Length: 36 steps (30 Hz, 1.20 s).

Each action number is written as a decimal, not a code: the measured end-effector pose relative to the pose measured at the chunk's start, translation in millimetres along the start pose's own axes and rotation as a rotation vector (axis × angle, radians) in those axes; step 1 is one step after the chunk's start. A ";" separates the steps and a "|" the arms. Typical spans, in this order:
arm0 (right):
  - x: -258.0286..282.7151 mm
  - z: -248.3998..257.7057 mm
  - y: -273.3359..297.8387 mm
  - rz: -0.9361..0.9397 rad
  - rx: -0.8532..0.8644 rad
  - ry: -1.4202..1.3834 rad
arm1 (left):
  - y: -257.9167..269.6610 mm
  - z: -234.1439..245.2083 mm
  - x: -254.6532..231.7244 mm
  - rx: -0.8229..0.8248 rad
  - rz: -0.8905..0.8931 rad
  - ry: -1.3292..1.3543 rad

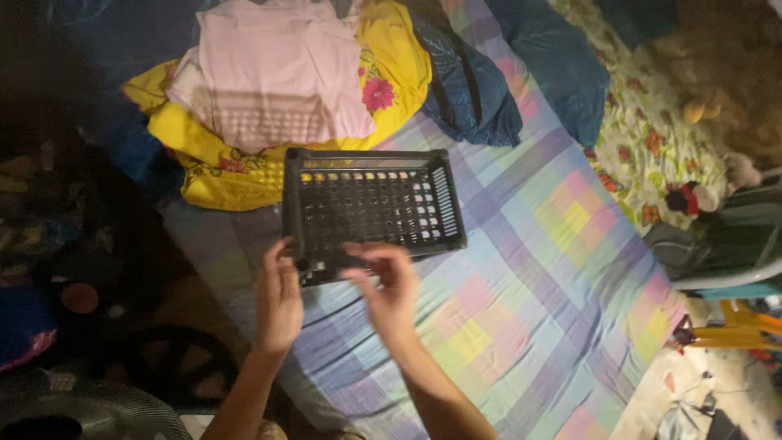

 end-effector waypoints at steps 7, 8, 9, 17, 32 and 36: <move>2.5 -44.3 -5.2 0.193 0.201 0.632 | 8.3 -9.2 -17.1 0.286 -0.091 0.278; 2.2 -45.0 -3.3 0.217 0.215 0.654 | 8.4 -10.0 -17.6 0.338 -0.100 0.315; 1.9 -46.1 -0.8 0.240 0.229 0.675 | 8.3 -10.7 -17.1 0.384 -0.109 0.342; -0.6 -50.5 10.4 0.323 0.195 0.685 | 5.8 -17.2 4.5 0.601 -0.057 0.296; -13.2 -40.0 13.6 0.085 0.129 0.559 | -14.0 -31.1 17.9 0.649 0.095 0.279; -18.1 -51.1 13.3 0.101 0.241 0.712 | -22.0 -29.2 36.9 0.716 0.062 0.487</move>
Point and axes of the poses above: each hand's wrist, its own y-axis away from the middle knuckle, its own z-axis out of the back of the hand, x = y × z, the point moved 9 cm from there along -y, towards the middle knuckle, and after that the axes turned 12 degrees about z, right-handed, at the moved point
